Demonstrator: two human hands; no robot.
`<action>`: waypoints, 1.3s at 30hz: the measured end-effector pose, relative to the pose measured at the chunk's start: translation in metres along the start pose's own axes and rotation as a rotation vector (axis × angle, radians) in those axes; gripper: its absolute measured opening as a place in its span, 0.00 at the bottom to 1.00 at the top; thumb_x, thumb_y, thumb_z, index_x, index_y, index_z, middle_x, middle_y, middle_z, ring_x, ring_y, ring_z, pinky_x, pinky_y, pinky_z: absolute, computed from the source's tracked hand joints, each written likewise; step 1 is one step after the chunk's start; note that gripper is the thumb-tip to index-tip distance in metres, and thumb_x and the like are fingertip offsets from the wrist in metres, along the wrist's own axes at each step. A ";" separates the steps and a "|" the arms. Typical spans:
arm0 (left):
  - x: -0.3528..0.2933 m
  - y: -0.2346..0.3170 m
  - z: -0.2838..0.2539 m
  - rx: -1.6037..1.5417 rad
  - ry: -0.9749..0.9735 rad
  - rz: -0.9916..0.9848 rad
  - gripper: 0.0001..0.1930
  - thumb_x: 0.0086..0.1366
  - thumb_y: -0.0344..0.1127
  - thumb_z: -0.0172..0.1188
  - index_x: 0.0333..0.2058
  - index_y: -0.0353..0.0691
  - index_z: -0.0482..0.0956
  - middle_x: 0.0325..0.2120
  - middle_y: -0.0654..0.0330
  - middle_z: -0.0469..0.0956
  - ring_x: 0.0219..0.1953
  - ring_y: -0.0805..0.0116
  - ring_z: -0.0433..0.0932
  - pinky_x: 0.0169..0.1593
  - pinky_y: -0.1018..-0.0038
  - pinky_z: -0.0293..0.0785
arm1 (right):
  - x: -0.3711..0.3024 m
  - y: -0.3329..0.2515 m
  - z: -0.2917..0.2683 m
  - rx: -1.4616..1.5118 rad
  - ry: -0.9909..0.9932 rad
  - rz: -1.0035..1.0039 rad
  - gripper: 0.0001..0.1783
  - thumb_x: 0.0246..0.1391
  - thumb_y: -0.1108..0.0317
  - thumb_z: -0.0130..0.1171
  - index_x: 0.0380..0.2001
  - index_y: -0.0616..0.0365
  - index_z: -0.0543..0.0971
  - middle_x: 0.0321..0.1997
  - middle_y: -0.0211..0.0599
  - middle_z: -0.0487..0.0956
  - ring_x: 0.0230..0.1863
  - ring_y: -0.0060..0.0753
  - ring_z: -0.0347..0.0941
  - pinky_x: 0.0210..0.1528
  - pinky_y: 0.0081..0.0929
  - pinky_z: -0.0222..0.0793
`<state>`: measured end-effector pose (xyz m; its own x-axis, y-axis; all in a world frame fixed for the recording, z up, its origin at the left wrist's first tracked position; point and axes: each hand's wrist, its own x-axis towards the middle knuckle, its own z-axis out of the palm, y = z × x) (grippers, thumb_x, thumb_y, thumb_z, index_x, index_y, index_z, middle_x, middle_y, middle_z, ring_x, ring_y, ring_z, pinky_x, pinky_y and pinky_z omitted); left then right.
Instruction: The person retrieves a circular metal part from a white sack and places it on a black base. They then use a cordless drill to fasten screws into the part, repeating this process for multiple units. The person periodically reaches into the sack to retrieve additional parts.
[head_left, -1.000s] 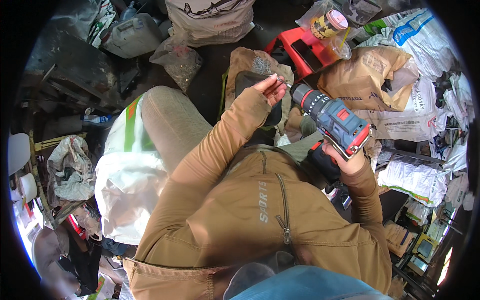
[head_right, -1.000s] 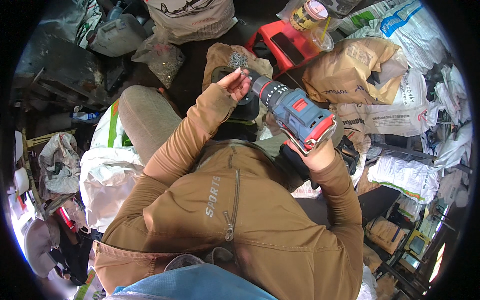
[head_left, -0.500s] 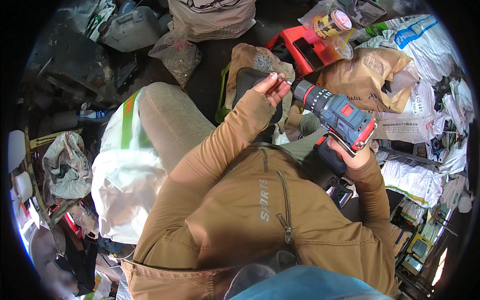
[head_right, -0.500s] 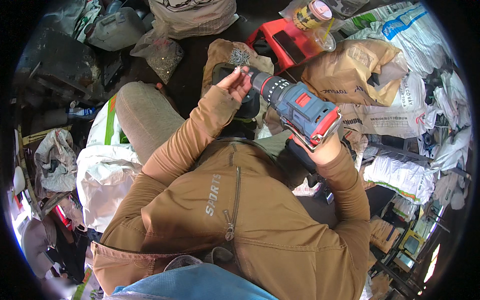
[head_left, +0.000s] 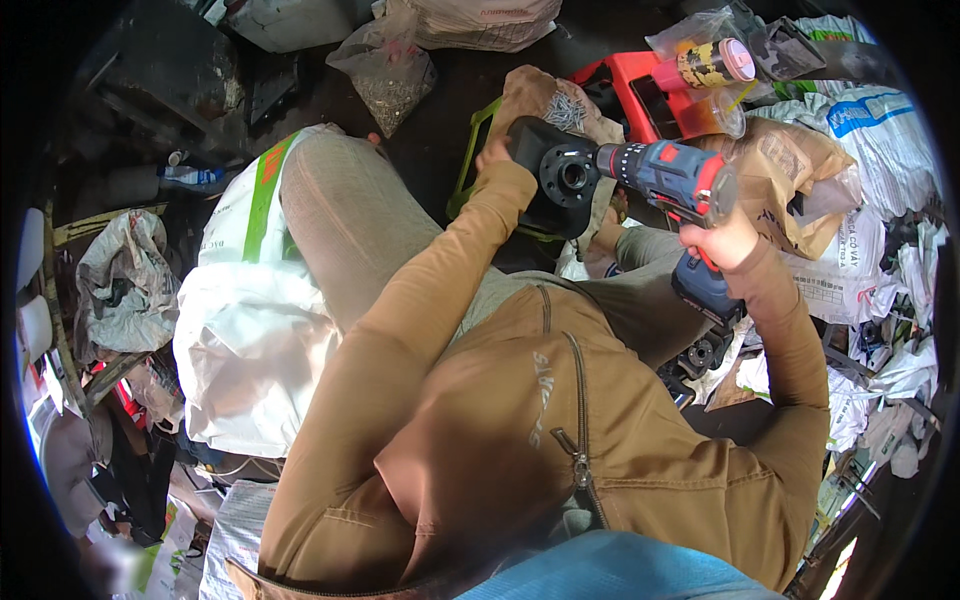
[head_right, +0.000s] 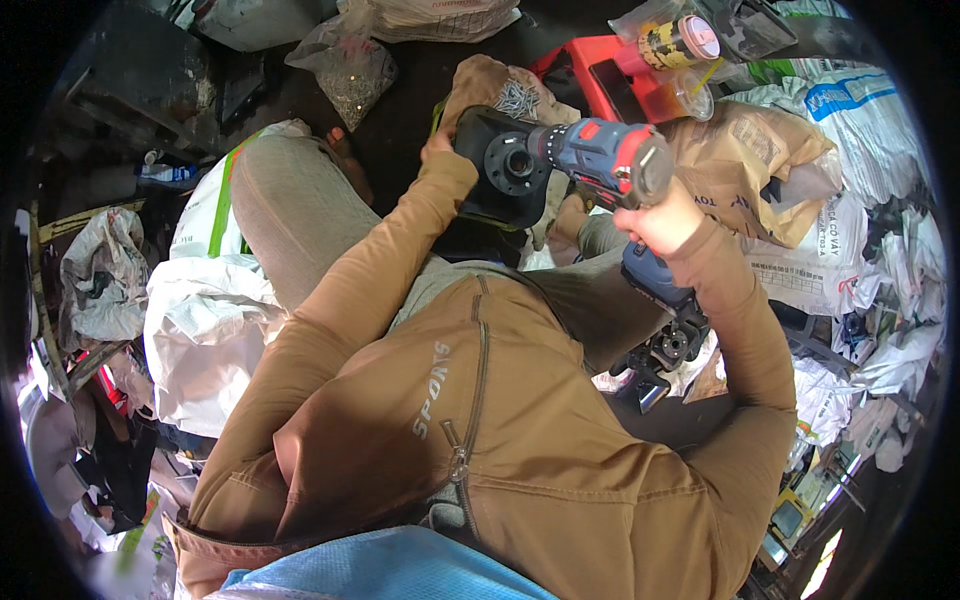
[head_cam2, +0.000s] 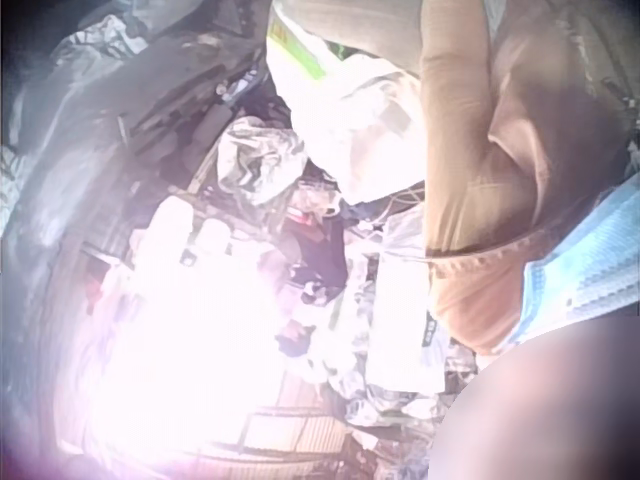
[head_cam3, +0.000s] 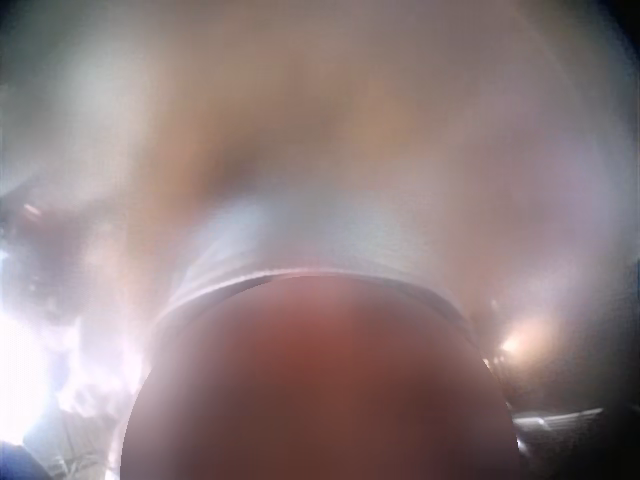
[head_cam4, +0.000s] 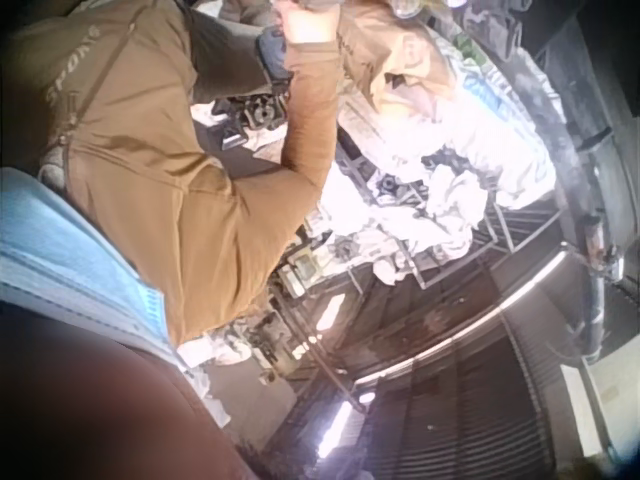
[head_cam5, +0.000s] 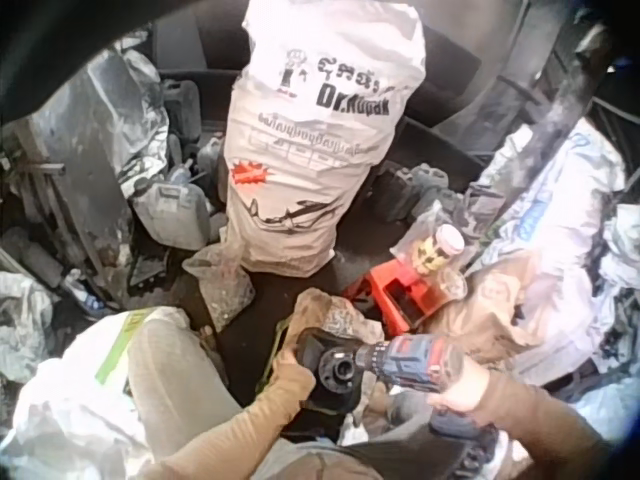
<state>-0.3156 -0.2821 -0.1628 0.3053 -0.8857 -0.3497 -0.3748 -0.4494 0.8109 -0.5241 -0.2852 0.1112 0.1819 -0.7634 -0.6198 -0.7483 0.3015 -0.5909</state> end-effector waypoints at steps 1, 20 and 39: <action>0.002 -0.005 0.002 0.022 -0.088 0.136 0.34 0.50 0.31 0.59 0.58 0.48 0.61 0.57 0.54 0.64 0.64 0.53 0.53 0.66 0.57 0.45 | 0.007 -0.001 0.002 -0.018 -0.016 -0.005 0.18 0.39 0.79 0.60 0.38 0.62 0.73 0.24 0.31 0.74 0.17 0.20 0.68 0.18 0.20 0.65; 0.012 -0.014 0.031 0.274 -0.225 0.691 0.51 0.34 0.54 0.73 0.60 0.50 0.60 0.62 0.71 0.60 0.69 0.63 0.44 0.70 0.56 0.29 | 0.077 0.009 -0.008 -0.691 -0.210 -0.431 0.25 0.38 0.70 0.64 0.44 0.60 0.75 0.43 0.43 0.78 0.45 0.45 0.74 0.50 0.34 0.69; 0.009 -0.011 0.033 0.246 -0.264 0.636 0.44 0.47 0.53 0.66 0.61 0.51 0.56 0.63 0.73 0.58 0.69 0.69 0.45 0.70 0.58 0.28 | 0.127 -0.004 -0.025 -0.916 -0.460 -0.649 0.17 0.50 0.65 0.55 0.45 0.55 0.75 0.44 0.41 0.78 0.46 0.43 0.75 0.48 0.35 0.71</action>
<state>-0.3371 -0.2891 -0.1903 -0.2469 -0.9687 0.0271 -0.6046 0.1758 0.7769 -0.5138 -0.3983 0.0480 0.7606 -0.2922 -0.5798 -0.5741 -0.7196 -0.3905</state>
